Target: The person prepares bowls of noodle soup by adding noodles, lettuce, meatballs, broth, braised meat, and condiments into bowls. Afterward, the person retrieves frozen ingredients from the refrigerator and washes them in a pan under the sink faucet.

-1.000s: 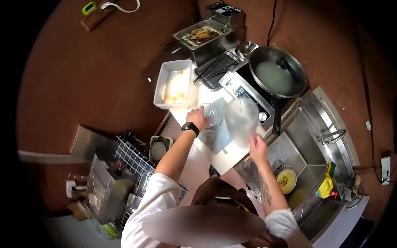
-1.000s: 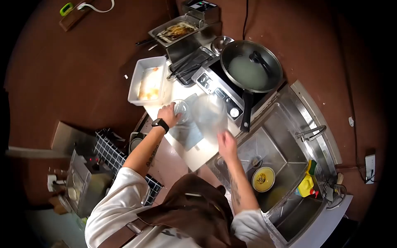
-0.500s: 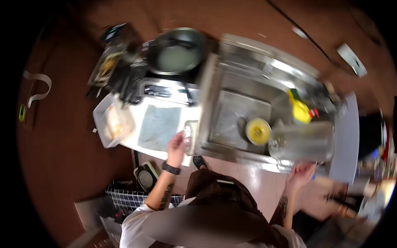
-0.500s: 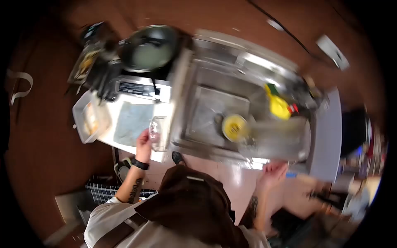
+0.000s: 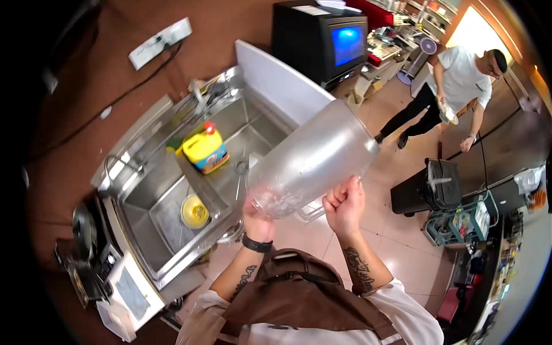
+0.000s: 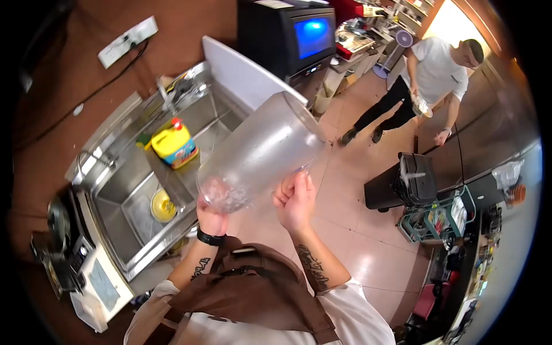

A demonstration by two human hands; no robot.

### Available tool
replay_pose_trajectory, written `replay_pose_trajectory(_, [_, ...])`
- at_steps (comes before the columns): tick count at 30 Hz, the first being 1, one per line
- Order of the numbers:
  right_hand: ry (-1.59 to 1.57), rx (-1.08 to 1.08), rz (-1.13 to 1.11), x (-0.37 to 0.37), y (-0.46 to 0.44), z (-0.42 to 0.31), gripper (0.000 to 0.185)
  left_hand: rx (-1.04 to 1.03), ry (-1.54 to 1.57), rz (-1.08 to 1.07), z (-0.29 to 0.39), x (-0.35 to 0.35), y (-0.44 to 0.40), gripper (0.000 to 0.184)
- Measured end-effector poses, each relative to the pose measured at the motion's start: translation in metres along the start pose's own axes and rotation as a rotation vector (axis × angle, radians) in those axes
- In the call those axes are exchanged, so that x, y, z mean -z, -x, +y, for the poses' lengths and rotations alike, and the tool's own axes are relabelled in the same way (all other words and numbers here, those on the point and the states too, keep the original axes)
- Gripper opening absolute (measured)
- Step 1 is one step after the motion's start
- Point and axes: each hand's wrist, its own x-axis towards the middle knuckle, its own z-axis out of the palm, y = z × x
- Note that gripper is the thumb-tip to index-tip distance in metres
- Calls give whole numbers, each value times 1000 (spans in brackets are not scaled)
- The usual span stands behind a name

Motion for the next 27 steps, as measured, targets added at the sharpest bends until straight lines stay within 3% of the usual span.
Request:
replay_pose_trajectory(2, [3, 27, -34, 26, -31, -16, 38, -54, -65, -18, -36, -36, -25, 40])
replay_pose_trajectory(3, [-43, 51, 3, 38, -49, -23, 37, -35, -10, -147, -39, -61, -38, 38])
replay_pose_trajectory(6, [-254, -64, 142, 54, -107, -37, 38, -95, -177, -233, -50, -93, -94, 45])
replay_pose_trajectory(7, [-309, -92, 159, 64, -132, -47, 39, -248, -411, -381, -56, -107, -118, 77])
replay_pose_trajectory(9, [-430, -125, 58, 76, -184, -55, 39, -513, -580, -516, -70, -158, -155, 101])
replay_pose_trajectory(12, [-453, -164, -116, 51, -271, -85, 34, -903, -830, -535, -74, -227, -237, 131])
replay_pose_trajectory(14, [-220, -231, -191, 10, -326, -117, 29, -983, -955, -449, -41, -287, -285, 117])
replay_pose_trajectory(18, [111, -423, -544, -55, -441, -156, 38, -1198, -1005, -499, 41, -410, -367, 77])
replay_pose_trajectory(20, [124, -403, -592, -93, -493, -164, 41, -1262, -1277, -477, 73, -463, -414, 64])
replay_pose_trajectory(22, [54, -477, -725, -119, -560, -156, 42, -1217, -1386, -646, 88, -510, -447, 68])
replay_pose_trajectory(23, [42, -493, -717, -129, -579, -150, 41, -1286, -1628, -481, 85, -531, -454, 68])
replay_pose_trajectory(24, [30, -492, -698, -139, -599, -148, 41, -1097, -1662, -445, 93, -539, -481, 64])
replay_pose_trajectory(25, [50, -486, -717, -147, -621, -132, 55, -912, -1679, -442, 115, -544, -518, 62])
replay_pose_trajectory(26, [-52, -594, -804, -150, -636, -124, 76, -703, -1680, -501, 118, -558, -573, 61])
replay_pose_trajectory(27, [-205, -638, -1020, -147, -665, -102, 88, -640, -1740, -539, 109, -564, -621, 60])
